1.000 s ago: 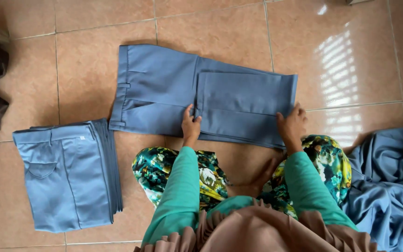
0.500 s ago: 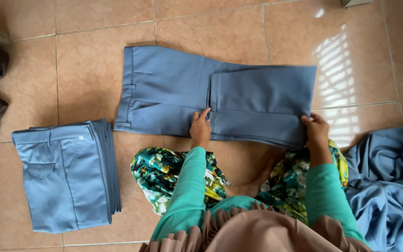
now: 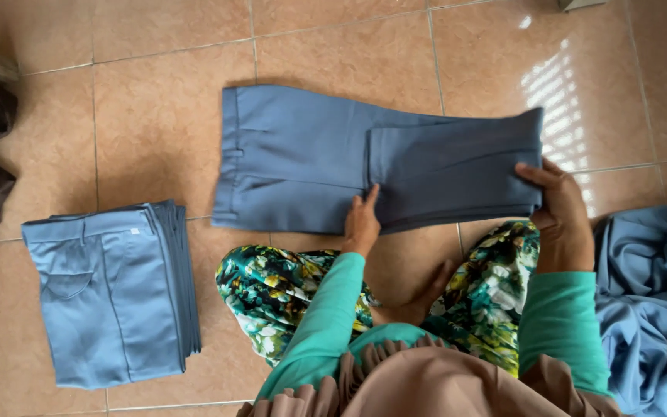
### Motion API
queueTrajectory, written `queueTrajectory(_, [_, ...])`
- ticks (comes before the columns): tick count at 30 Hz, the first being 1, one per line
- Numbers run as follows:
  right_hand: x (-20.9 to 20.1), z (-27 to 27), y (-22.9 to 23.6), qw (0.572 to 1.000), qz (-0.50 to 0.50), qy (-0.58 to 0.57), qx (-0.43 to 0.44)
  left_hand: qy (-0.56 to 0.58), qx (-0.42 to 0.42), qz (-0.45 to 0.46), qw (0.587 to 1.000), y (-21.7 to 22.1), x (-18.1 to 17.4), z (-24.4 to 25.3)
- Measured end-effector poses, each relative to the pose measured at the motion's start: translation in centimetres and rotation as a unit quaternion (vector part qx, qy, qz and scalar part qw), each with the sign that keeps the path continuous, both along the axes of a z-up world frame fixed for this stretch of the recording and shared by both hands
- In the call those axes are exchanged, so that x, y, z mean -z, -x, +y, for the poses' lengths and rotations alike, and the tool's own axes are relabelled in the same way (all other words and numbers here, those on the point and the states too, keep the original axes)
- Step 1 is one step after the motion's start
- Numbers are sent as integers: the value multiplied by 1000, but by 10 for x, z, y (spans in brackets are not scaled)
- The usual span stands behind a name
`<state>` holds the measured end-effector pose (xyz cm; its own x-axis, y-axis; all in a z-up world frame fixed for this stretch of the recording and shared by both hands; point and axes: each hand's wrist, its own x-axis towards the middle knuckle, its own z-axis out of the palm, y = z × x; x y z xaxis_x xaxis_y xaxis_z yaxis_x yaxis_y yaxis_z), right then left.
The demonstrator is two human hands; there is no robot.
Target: Folding blue trousers and stacking them neatly on the floor.
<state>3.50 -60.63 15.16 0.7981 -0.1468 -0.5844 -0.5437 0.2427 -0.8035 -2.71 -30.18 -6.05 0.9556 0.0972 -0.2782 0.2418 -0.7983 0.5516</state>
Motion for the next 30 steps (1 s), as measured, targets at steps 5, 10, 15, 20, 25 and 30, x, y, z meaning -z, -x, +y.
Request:
queueTrajectory(5, [-138,62,2,987,-71,144,-30,232,121,52,964,-2,-24,-65])
queueTrajectory(10, [-50,102,-17,966,-198,106,-128,492,-129,89,856,-13,-4,-20])
queueTrajectory(15, [9,202,20,912,-287,3,-292,672,-304,137,661,-4,-47,96])
queueTrajectory(20, [123,173,37,845,-207,365,-332,427,-416,128,793,12,-67,132])
queueTrajectory(25, [186,126,69,795,-178,489,-312,295,-353,70,885,17,-27,146])
queueTrajectory(30, [201,129,92,724,-158,544,-393,139,-305,41,941,38,-12,164])
